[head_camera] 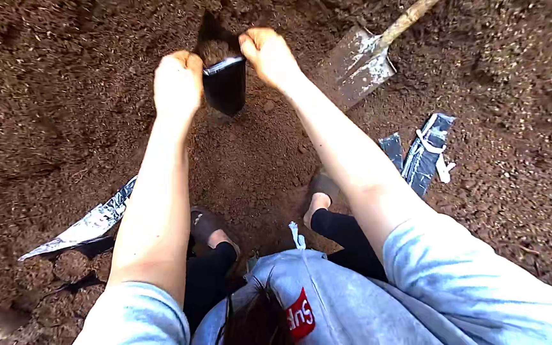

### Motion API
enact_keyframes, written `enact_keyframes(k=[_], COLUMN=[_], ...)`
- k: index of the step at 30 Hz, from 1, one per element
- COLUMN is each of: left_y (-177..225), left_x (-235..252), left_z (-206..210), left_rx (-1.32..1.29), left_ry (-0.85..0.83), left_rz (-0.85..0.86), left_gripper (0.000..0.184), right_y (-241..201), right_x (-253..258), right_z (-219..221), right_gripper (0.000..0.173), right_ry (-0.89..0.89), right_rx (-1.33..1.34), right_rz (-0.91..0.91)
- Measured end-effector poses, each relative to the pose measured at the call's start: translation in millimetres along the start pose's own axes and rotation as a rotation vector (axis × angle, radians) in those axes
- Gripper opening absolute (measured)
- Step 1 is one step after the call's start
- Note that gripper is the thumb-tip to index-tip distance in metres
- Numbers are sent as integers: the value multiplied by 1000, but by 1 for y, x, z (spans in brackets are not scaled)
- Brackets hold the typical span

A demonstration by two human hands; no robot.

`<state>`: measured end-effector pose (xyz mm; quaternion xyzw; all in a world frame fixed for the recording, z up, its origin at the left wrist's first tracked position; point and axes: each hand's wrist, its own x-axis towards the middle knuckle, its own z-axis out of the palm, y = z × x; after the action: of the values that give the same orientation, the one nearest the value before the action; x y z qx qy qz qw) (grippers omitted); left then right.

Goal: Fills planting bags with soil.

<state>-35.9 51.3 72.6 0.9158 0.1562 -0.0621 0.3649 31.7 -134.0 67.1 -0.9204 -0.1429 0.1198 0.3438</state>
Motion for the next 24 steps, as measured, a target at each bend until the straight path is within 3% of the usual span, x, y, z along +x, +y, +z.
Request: enact_keyframes(k=[5,10,13,16,20,22,24], left_y=[36,32,8,-46,-126,-134,-125], left_x=[-68,-119,-148,-172,-173,-163,-159], left_z=[-28,-37,-29,12,70,70,59], left_rx=[-33,-141,-193,-157,142,209,194], left_ry=[126,142,154,94,-314,-366,-298], left_rz=[136,82,19,-112,-410,-470,-505], left_gripper=[30,26,28,39,46,55,64], right_y=[-32,-45,-44,-24,30,36,31], right_x=[-68,-102,-126,-149,-153,-150,-156], right_z=[-44,-38,-9,57,147,154,144], right_gripper=[12,22,29,38,47,47,50], right_ry=[159,96,60,50,-417,-478,-437], right_rx=[192,302,325,205,-70,-107,-145], right_rz=[-84,-126,-131,-53,159,177,154])
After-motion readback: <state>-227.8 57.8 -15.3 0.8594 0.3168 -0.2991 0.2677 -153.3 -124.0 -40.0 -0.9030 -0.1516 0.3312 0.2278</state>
